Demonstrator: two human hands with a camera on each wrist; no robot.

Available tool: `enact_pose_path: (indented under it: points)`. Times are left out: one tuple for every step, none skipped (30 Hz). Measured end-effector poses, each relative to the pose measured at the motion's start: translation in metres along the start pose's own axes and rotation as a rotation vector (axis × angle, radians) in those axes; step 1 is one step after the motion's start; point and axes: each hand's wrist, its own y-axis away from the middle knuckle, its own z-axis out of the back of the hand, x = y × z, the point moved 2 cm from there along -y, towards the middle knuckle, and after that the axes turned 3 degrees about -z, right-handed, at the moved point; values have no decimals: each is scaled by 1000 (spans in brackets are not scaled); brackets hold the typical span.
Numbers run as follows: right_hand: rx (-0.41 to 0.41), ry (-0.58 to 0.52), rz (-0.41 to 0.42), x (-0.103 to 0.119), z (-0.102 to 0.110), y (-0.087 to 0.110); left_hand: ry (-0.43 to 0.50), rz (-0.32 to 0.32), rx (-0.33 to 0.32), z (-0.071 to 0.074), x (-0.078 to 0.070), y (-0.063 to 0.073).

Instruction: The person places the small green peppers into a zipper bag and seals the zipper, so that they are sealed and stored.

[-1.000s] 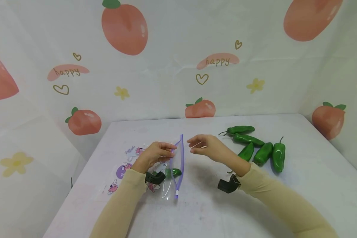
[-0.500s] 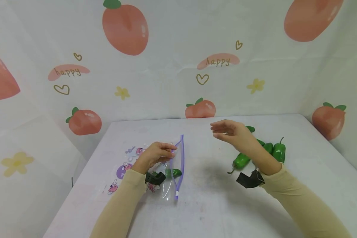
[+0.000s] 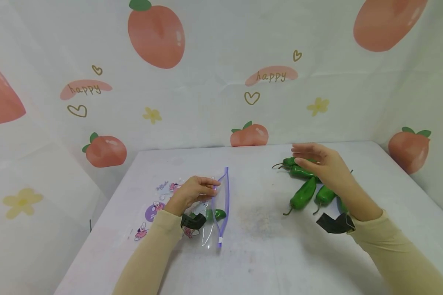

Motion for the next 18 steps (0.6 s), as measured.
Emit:
enact_pose_path:
  points:
    - [-11, 8, 1, -2, 2, 1, -1, 5, -2, 0, 1, -1]
    - [-23, 16, -4, -5, 5, 2, -2, 6, -3, 0, 1, -1]
    - [-29, 26, -2, -7, 7, 3, -4, 7, -3, 0, 2, -1]
    - [-34, 34, 0, -10, 9, 4, -5, 6, -1, 0, 2, -2]
    - [-37, 40, 1, -13, 12, 5, -5, 5, 0, 0, 2, -2]
    - [-40, 54, 3, -15, 14, 7, -7, 6, 1, 0, 2, -2]
    - [-44, 61, 0, -18, 15, 8, -7, 6, 0, 0, 2, -1]
    - [-48, 63, -2, -22, 17, 9, -8, 5, -1, 0, 2, -1]
    - [-51, 67, 2, -24, 18, 10, -9, 3, -1, 0, 2, -1]
    - [-55, 65, 6, -28, 18, 10, -9, 2, -2, 0, 1, -1]
    - [-62, 69, 9, -31, 19, 11, -9, 1, -4, 0, 1, 0]
    - [-69, 72, 13, -34, 20, 12, -9, -2, -4, 0, 1, 0]
    - [-75, 68, 19, -37, 20, 12, -9, -2, -5, 0, 1, 0]
    - [-82, 73, 20, -41, 21, 13, -5, -1, -6, 0, 1, 0]
    - [-89, 84, 18, -44, 22, 14, -1, 1, -6, 0, 1, 0]
    - [-95, 90, 14, -47, 22, 15, 3, 3, -8, 0, 0, 0]
    - [-101, 96, 8, -50, 23, 15, 3, 1, -7, 0, 0, 0]
    - [-105, 96, 3, -53, 24, 16, 2, -2, -6, 0, 1, 0]
